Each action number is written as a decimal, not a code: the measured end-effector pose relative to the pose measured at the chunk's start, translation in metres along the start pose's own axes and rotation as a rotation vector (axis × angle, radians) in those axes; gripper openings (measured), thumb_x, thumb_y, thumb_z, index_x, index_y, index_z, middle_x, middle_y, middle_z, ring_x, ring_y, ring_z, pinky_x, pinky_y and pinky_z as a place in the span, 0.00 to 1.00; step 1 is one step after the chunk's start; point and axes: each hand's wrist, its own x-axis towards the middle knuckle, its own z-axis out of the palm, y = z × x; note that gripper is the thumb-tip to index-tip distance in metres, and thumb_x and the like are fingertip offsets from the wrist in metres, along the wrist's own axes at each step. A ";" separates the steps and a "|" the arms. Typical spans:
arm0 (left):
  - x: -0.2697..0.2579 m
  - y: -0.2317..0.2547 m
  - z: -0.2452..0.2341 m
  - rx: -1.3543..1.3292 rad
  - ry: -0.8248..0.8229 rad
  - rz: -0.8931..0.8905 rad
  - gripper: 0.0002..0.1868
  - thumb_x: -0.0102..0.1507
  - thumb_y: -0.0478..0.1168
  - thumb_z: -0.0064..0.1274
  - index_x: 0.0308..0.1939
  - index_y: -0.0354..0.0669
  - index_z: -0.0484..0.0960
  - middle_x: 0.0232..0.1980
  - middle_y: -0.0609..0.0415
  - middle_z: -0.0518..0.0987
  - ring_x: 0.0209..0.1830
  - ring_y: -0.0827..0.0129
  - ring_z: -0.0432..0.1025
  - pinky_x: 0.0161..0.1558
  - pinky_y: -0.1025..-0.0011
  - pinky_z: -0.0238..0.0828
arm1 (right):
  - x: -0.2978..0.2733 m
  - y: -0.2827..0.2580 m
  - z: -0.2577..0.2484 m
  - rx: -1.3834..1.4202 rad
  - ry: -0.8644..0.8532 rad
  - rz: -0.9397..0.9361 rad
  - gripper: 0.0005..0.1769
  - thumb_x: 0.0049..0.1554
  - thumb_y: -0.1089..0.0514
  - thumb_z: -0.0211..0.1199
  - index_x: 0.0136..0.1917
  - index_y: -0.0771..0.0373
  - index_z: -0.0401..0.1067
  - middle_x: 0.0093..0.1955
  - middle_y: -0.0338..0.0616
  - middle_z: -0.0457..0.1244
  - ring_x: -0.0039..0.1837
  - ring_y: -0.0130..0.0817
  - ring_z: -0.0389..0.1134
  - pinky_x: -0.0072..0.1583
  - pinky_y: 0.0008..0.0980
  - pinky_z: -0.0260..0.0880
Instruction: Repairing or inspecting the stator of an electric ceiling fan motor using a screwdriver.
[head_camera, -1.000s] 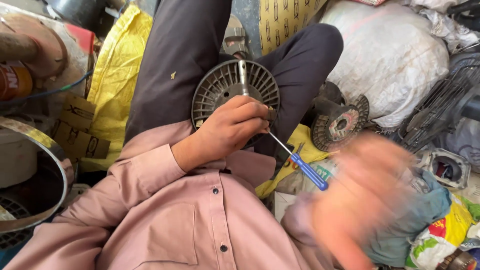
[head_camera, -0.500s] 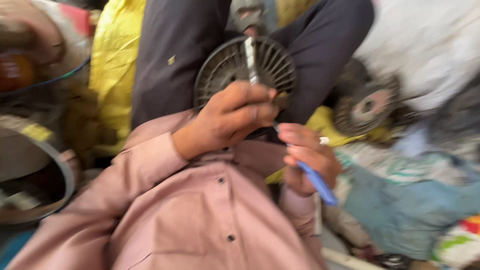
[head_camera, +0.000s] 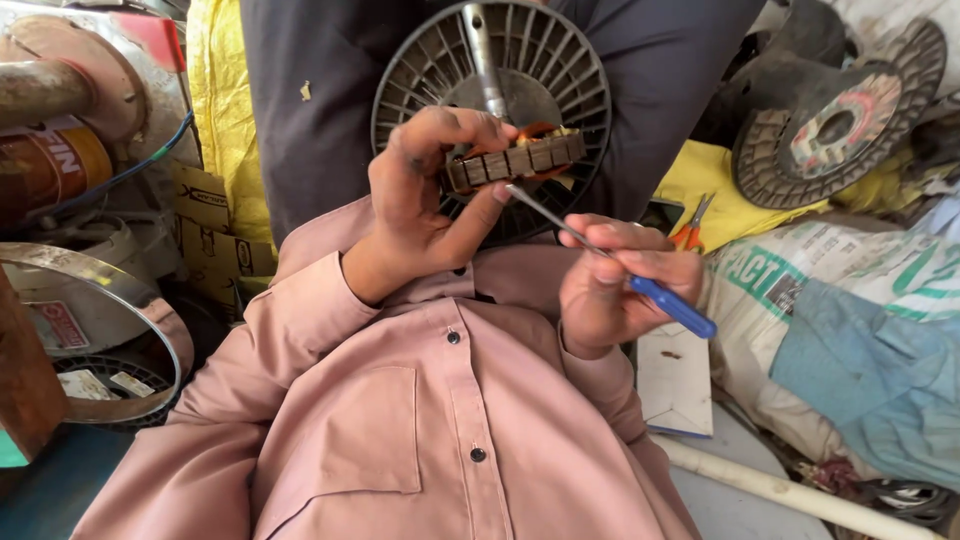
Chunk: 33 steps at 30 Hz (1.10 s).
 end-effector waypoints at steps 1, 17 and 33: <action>-0.001 0.001 0.001 0.001 -0.007 -0.003 0.28 0.66 0.21 0.58 0.65 0.35 0.62 0.57 0.43 0.75 0.56 0.60 0.76 0.62 0.67 0.77 | -0.001 0.003 0.001 0.000 0.007 0.001 0.13 0.65 0.61 0.66 0.56 0.63 0.62 0.53 0.54 0.69 0.52 0.43 0.76 0.49 0.36 0.81; 0.003 -0.003 0.002 0.317 0.006 0.197 0.50 0.62 0.24 0.59 0.79 0.46 0.43 0.58 0.43 0.73 0.52 0.58 0.78 0.51 0.65 0.80 | 0.004 -0.011 0.020 -0.403 -0.292 -0.418 0.07 0.63 0.69 0.58 0.52 0.71 0.61 0.49 0.62 0.66 0.51 0.57 0.74 0.50 0.44 0.83; 0.015 0.008 -0.010 0.097 -0.033 -0.009 0.22 0.65 0.26 0.58 0.60 0.36 0.67 0.56 0.42 0.74 0.51 0.56 0.75 0.55 0.67 0.76 | -0.035 0.024 0.041 -0.119 0.275 -0.063 0.12 0.63 0.69 0.61 0.48 0.68 0.57 0.47 0.59 0.66 0.46 0.45 0.74 0.50 0.36 0.80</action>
